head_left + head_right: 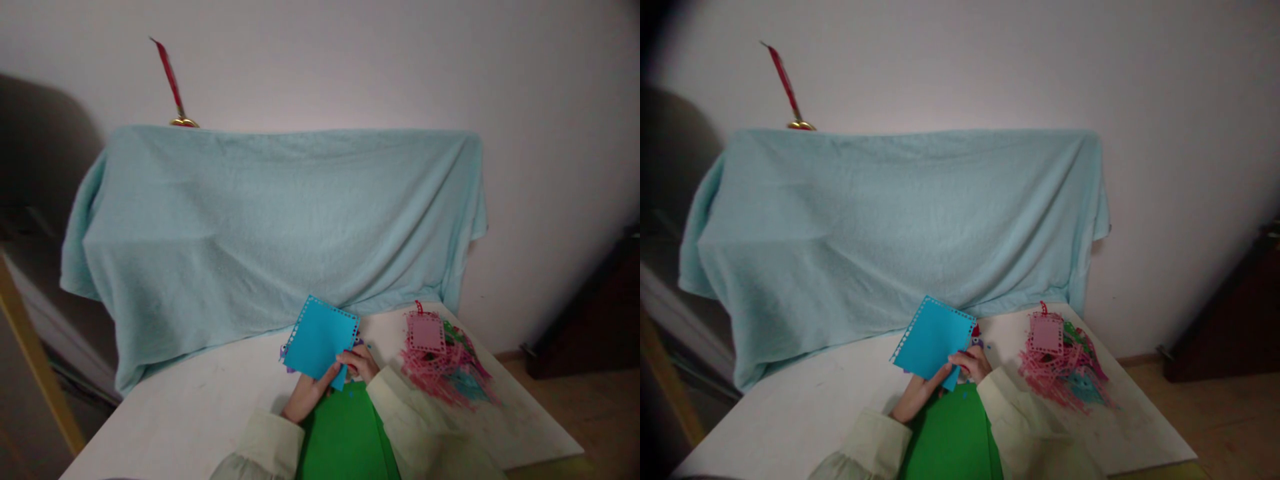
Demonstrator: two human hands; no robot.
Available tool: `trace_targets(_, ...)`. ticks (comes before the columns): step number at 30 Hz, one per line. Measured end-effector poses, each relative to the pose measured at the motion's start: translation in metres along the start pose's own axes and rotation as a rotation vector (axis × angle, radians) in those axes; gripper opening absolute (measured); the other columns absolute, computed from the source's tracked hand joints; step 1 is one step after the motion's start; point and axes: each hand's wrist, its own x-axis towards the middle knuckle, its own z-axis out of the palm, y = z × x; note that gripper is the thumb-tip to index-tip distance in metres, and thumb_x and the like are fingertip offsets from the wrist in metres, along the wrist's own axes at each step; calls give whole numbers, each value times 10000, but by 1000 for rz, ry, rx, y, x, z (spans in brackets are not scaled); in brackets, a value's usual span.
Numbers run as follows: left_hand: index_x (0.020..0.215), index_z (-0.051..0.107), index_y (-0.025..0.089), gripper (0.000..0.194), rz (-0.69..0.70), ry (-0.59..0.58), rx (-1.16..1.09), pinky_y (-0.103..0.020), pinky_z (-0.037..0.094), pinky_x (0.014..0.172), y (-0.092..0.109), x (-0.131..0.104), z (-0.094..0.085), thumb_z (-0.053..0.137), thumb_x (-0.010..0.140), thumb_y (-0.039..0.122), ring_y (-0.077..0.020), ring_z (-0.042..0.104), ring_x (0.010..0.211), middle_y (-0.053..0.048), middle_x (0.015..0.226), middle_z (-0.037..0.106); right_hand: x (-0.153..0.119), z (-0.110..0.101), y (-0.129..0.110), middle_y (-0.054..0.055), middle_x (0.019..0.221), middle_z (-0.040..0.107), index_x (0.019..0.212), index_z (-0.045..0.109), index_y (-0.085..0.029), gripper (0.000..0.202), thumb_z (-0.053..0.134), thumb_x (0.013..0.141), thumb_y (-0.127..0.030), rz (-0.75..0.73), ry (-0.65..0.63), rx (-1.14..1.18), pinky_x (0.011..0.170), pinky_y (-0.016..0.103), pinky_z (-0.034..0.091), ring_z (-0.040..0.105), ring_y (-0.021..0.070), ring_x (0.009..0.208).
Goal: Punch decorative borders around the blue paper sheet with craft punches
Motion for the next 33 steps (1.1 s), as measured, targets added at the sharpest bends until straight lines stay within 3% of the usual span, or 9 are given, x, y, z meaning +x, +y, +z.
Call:
trace_targets(4, 777, 546, 182, 357, -3, -8, -6, -288, 393, 621, 2, -1, 0, 471, 847, 524, -150, 494, 585, 6, 605, 530, 0, 0, 1, -77, 367, 317, 427, 379, -189, 438, 636, 692, -426, -24, 13, -10, 398, 236, 151, 257, 61, 356)
trace_targets(11, 888, 560, 160, 415, -45, 11, -72, -302, 423, 625, 12, -2, -1, 457, 836, 559, -156, 505, 594, -14, 676, 570, 2, 0, 7, -74, 351, 332, 427, 408, -188, 437, 645, 691, -442, -29, 33, -31, 387, 244, 154, 268, 63, 338)
trace_targets(16, 816, 562, 164, 456, -80, 15, -55, -305, 434, 657, 21, -5, -1, 442, 817, 604, -167, 525, 607, -11, 629, 559, 0, 2, 0, -72, 376, 336, 437, 394, -191, 457, 659, 673, -477, -53, -13, -35, 409, 246, 160, 275, 66, 366)
trace_targets(23, 862, 563, 170, 526, -101, 143, -48, -322, 447, 683, 14, -1, 2, 427, 772, 671, -191, 555, 649, -37, 704, 614, -1, 5, -3, -68, 412, 364, 493, 421, -189, 488, 647, 659, -588, -43, 4, -96, 429, 234, 209, 324, 76, 409)
trace_targets(28, 1007, 575, 156, 556, -104, 93, -74, -332, 454, 714, 21, -3, -2, 464, 772, 649, -204, 580, 732, -76, 862, 655, -1, 6, -4, -63, 411, 360, 464, 403, -187, 509, 640, 667, -589, -46, 13, -123, 441, 232, 227, 338, 80, 421)
trace_targets(33, 954, 595, 148, 533, -86, 67, -83, -340, 453, 694, 25, -5, -1, 466, 786, 637, -201, 573, 671, -70, 775, 649, -3, 5, -7, -72, 404, 355, 498, 442, -184, 461, 655, 656, -560, 17, 7, -92, 407, 234, 171, 290, 68, 382)
